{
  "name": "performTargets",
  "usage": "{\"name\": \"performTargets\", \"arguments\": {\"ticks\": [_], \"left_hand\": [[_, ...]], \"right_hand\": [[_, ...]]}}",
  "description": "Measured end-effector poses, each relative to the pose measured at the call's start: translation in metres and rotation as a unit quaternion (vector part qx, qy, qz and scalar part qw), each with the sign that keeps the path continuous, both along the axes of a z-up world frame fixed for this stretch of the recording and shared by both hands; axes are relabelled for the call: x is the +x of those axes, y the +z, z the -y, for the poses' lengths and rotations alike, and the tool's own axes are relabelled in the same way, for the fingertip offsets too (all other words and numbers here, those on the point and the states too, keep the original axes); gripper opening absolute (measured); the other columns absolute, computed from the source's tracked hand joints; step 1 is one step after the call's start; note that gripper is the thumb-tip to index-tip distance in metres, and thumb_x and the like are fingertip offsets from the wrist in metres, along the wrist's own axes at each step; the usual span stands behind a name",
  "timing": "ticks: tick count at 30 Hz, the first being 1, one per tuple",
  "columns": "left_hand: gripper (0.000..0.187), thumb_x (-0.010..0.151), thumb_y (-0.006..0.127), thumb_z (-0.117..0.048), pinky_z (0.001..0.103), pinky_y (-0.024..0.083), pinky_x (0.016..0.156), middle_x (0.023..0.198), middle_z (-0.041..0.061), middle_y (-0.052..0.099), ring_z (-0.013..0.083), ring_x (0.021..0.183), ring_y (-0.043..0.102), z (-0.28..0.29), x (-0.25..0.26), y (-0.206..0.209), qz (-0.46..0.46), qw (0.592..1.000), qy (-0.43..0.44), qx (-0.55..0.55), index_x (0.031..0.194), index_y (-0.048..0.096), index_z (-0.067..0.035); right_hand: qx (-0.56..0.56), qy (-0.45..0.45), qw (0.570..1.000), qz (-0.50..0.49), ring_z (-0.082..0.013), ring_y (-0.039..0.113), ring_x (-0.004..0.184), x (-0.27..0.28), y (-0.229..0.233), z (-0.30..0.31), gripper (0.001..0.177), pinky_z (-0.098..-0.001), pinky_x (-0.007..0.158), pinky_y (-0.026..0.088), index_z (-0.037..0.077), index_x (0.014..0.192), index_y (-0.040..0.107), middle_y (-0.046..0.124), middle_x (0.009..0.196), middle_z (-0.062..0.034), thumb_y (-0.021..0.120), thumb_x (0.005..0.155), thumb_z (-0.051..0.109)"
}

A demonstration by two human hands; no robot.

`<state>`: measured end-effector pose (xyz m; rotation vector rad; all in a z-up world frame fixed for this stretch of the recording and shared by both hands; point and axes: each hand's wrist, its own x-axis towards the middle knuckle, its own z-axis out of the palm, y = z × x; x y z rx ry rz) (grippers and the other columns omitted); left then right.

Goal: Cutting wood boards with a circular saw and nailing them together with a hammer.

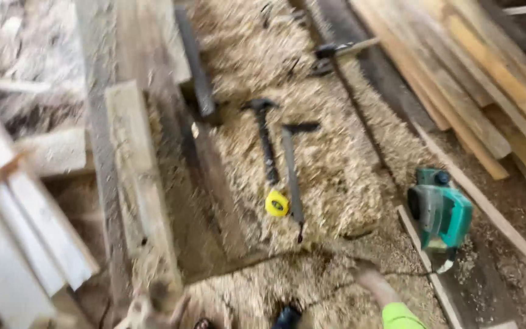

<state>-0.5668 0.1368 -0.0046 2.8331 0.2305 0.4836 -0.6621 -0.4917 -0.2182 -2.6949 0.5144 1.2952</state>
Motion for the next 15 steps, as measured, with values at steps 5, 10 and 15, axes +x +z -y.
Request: {"name": "performTargets", "arguments": {"ticks": [5,10,15], "left_hand": [[0.100,0.058,0.087,-0.058,0.049,0.051,0.099,0.123,0.026,0.064,0.0418,0.117,0.060,0.032,0.050,0.051,0.004,1.000,-0.004,-0.012,0.132,0.061,0.006],[0.123,0.058,0.089,-0.046,0.045,0.055,0.087,0.118,0.027,0.051,0.0355,0.105,0.057,0.021,0.032,0.085,-0.133,0.966,0.082,-0.204,0.156,0.035,0.006],[0.123,0.062,0.091,-0.050,0.042,0.056,0.088,0.115,0.020,0.056,0.0319,0.104,0.060,-0.007,0.003,0.113,-0.233,0.926,0.103,-0.278,0.158,0.032,-0.001]], "right_hand": [[0.153,-0.032,0.986,-0.055,-0.0312,0.057,0.134,-0.026,-0.026,-0.080,0.042,-0.0401,0.111,0.046,0.015,0.136,0.061,0.063,0.143,-0.0148,0.040,0.107,0.037],[0.207,0.167,0.962,-0.065,-0.0259,0.046,0.141,-0.091,0.012,-0.206,0.044,-0.0356,0.118,0.037,0.025,0.140,0.063,0.051,0.153,-0.0055,0.050,0.102,0.043],[0.242,-0.046,0.966,-0.081,-0.0241,0.062,0.133,-0.078,0.116,-0.283,0.051,-0.0368,0.115,0.046,0.013,0.138,0.066,0.065,0.144,-0.0083,0.066,0.094,0.040]]}}
